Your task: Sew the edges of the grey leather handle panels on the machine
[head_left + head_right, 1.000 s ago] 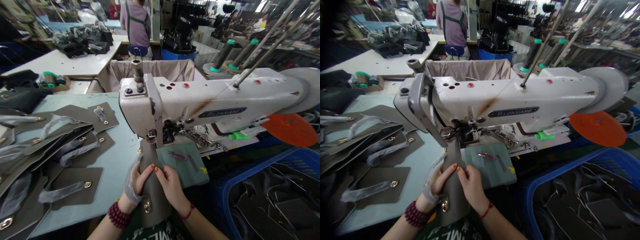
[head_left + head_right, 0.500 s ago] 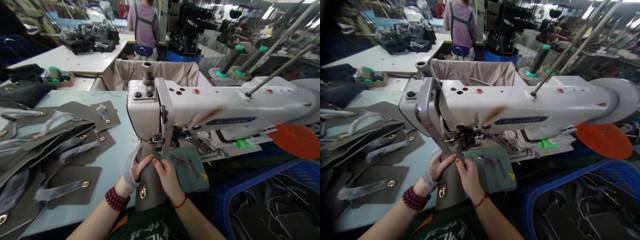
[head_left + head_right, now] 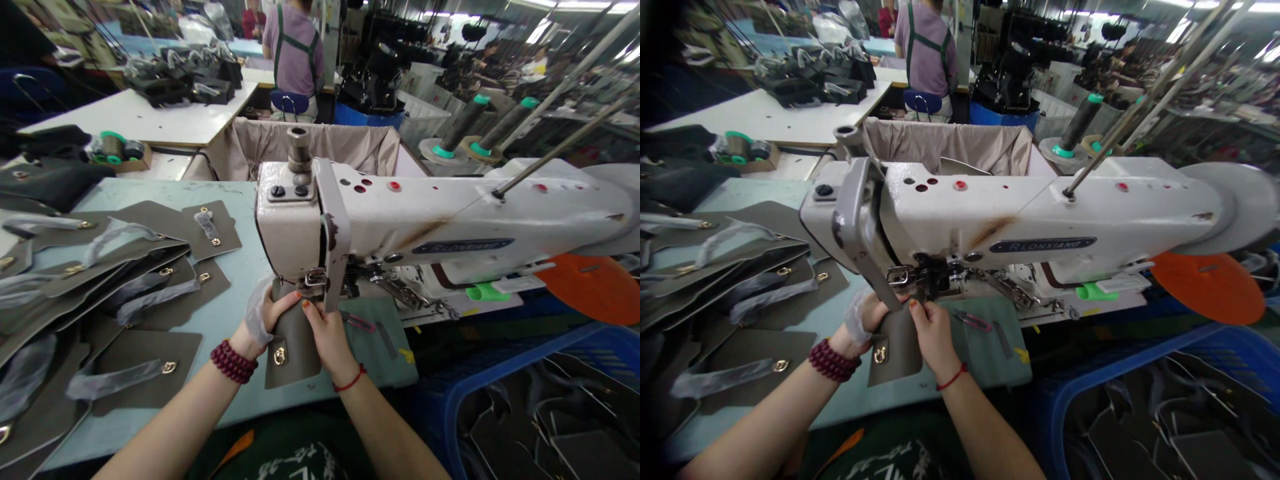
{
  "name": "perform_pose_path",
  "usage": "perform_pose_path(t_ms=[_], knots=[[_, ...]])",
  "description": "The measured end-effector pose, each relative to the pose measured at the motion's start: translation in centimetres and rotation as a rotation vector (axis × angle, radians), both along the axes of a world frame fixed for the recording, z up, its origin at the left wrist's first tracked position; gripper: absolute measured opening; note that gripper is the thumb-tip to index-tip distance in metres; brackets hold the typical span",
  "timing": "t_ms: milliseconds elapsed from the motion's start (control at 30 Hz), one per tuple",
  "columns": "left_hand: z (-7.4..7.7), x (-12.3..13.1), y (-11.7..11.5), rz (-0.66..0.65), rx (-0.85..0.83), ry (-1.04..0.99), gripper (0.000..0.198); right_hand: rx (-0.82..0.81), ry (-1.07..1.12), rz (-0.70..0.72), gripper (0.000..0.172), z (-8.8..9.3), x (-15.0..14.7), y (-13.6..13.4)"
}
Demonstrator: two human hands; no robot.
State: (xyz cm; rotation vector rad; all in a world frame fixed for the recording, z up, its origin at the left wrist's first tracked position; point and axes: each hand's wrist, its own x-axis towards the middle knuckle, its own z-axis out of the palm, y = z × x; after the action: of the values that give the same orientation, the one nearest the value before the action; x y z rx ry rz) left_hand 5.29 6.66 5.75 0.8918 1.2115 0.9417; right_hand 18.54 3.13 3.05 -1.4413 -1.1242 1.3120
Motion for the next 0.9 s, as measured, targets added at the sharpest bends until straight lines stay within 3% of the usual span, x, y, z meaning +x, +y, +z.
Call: perform_pose_path(t_ms=[133, 300, 600, 733, 900], knots=[[-0.2, -0.5, 0.8, -0.016, -0.065, 0.003, 0.046, 0.006, 0.006, -0.01, 0.048, -0.4, -0.6, 0.4], [0.4, -0.9, 0.9, -0.061, 0.003, 0.006, 0.052, 0.037, -0.013, -0.017, 0.048, -0.6, -0.4, 0.3], [-0.1, -1.1, 1.1, -0.144, -0.023, -0.055, 0.045, 0.042, 0.007, -0.017, 0.046, 0.2, 1.4, 1.0], [0.9, -1.1, 1.2, -0.149, 0.03, 0.003, 0.045, 0.054, 0.014, -0.002, 0.043, 0.3, 1.2, 1.2], [2.6, -1.7, 3.1, -0.228, 0.168, 0.105, 0.047, -0.063, 0.19, -0.041, 0.043, 0.1, 0.0, 1.1]])
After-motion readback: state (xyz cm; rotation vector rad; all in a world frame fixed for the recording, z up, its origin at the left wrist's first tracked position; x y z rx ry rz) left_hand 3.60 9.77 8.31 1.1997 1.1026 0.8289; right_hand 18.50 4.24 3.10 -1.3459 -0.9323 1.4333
